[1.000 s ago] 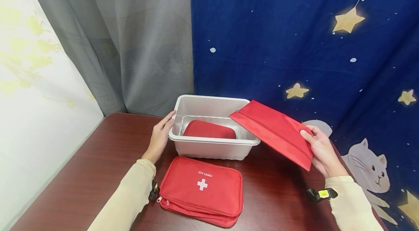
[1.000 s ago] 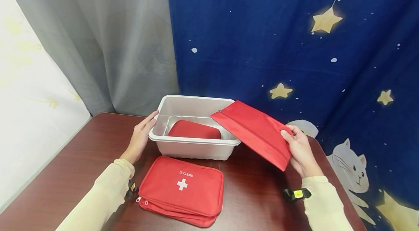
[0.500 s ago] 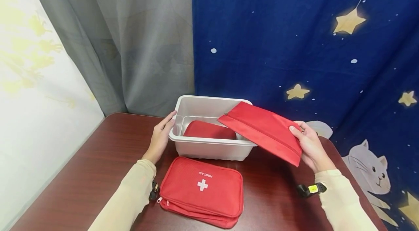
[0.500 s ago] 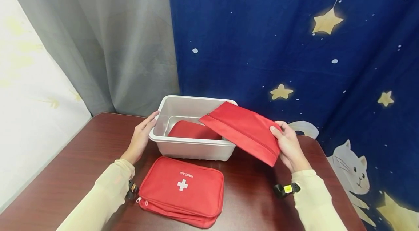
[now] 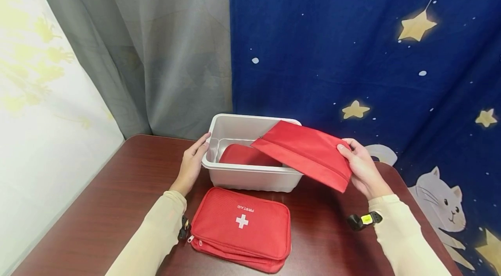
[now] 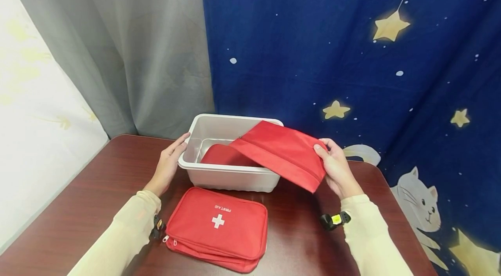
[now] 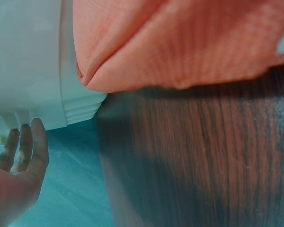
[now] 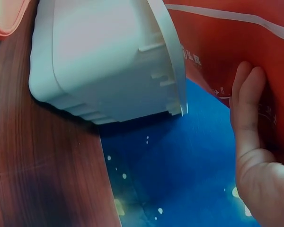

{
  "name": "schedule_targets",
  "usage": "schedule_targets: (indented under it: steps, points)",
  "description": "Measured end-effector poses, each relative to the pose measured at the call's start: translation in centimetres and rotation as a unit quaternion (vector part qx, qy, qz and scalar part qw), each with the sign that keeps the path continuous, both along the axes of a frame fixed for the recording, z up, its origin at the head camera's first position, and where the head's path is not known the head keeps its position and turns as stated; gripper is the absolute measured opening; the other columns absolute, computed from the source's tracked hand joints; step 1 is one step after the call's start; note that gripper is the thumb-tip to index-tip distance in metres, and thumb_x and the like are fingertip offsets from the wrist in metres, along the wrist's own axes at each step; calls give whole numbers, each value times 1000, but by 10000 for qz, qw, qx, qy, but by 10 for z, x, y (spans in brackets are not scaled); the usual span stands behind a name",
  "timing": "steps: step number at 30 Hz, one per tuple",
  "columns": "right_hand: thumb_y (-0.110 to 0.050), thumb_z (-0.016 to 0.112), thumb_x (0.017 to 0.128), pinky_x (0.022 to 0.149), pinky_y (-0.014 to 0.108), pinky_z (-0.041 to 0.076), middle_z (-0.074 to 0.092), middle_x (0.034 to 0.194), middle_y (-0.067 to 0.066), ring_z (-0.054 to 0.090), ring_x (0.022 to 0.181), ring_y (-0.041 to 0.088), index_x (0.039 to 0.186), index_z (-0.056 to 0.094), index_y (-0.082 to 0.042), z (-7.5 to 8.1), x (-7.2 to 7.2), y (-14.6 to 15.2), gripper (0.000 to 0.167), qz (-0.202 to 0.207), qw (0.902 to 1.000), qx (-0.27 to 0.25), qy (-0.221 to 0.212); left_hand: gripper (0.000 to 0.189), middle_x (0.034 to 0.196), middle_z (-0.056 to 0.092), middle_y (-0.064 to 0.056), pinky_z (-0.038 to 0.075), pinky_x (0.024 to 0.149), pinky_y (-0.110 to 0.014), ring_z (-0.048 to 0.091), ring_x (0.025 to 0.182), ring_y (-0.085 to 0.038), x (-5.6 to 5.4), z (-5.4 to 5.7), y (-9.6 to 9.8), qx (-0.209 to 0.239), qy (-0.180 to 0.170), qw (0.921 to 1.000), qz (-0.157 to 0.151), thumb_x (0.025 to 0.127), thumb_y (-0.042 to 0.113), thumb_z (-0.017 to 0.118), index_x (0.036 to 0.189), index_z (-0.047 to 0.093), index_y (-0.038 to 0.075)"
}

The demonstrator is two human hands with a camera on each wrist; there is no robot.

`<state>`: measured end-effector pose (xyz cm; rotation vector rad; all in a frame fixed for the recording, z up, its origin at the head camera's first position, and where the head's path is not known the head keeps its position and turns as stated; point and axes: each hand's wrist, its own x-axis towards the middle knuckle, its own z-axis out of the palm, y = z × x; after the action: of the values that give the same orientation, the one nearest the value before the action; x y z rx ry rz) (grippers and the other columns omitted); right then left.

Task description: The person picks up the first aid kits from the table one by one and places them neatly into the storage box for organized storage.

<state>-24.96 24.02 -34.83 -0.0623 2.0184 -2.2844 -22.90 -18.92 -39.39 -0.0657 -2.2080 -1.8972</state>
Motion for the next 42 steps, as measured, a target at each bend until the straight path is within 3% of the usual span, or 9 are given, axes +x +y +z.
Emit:
schedule_targets:
  steps: [17,42]
  points:
    - [-14,50,105,71,24,58,60,94,1,68,78,9,115,46,-8,4,-14,-34,12,19,9998,184,-119,44,151,45,-13,30,116,-39,41,140,-24,0,-1,-1,15,-15,10000,-10,106,16,45,148,47,4]
    - [-16,46,106,68,21,57,60,95,2,66,76,8,115,47,-7,14,-28,-83,13,195,9994,101,-259,43,151,45,-15,29,117,-39,41,140,-25,0,0,0,44,76,10000,-14,105,15,46,147,47,2]
